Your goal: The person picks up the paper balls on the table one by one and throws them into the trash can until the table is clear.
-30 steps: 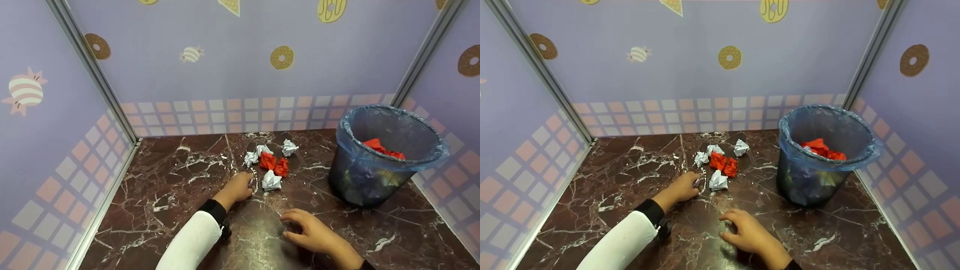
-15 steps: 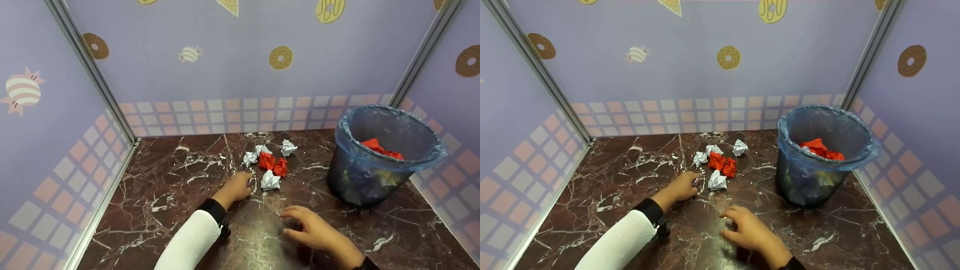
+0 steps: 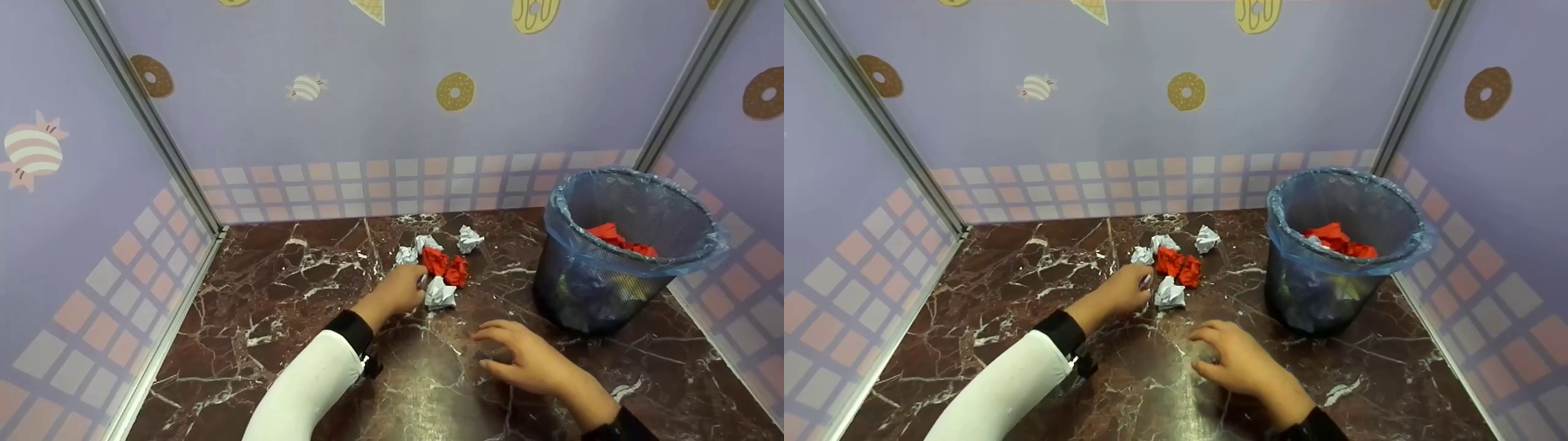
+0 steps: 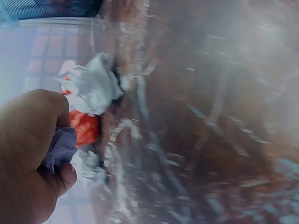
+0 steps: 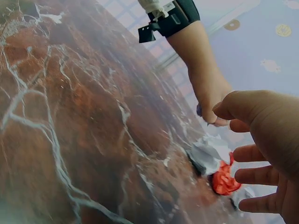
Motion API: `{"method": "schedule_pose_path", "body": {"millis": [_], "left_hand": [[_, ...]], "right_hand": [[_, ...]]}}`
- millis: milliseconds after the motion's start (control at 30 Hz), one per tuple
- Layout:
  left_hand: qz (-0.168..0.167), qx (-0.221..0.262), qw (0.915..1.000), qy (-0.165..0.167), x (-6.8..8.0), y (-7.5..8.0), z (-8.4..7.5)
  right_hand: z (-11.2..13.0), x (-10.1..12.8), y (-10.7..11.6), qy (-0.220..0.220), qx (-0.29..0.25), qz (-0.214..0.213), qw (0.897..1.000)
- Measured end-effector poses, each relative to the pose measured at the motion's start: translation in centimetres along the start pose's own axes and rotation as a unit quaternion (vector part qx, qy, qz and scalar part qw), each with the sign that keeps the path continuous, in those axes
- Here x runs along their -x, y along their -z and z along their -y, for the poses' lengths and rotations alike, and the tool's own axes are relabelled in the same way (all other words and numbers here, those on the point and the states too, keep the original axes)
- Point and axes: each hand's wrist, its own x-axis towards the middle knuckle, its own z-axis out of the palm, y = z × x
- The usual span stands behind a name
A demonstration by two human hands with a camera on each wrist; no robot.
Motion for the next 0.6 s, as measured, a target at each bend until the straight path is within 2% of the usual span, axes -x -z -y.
{"method": "schedule_pose_path", "body": {"millis": [167,333,600], "left_hand": [[-0.014,-0.004,0.9999,-0.008,-1.7,1.9,-1.0],[-0.026,-0.007,0.9996,-0.002,-3.3,4.1,-2.2],[-0.025,-0.016,0.9995,-0.004,-6.1,7.9,-5.2]], "right_hand": [[-0.6,0.6,1.5,-0.011,0.028,-0.013,0.999],[-1.4,1.6,3.0,-0.009,0.044,-0.038,0.998],[-2.8,4.1,5.4,-0.032,0.068,-0.062,0.995]]}}
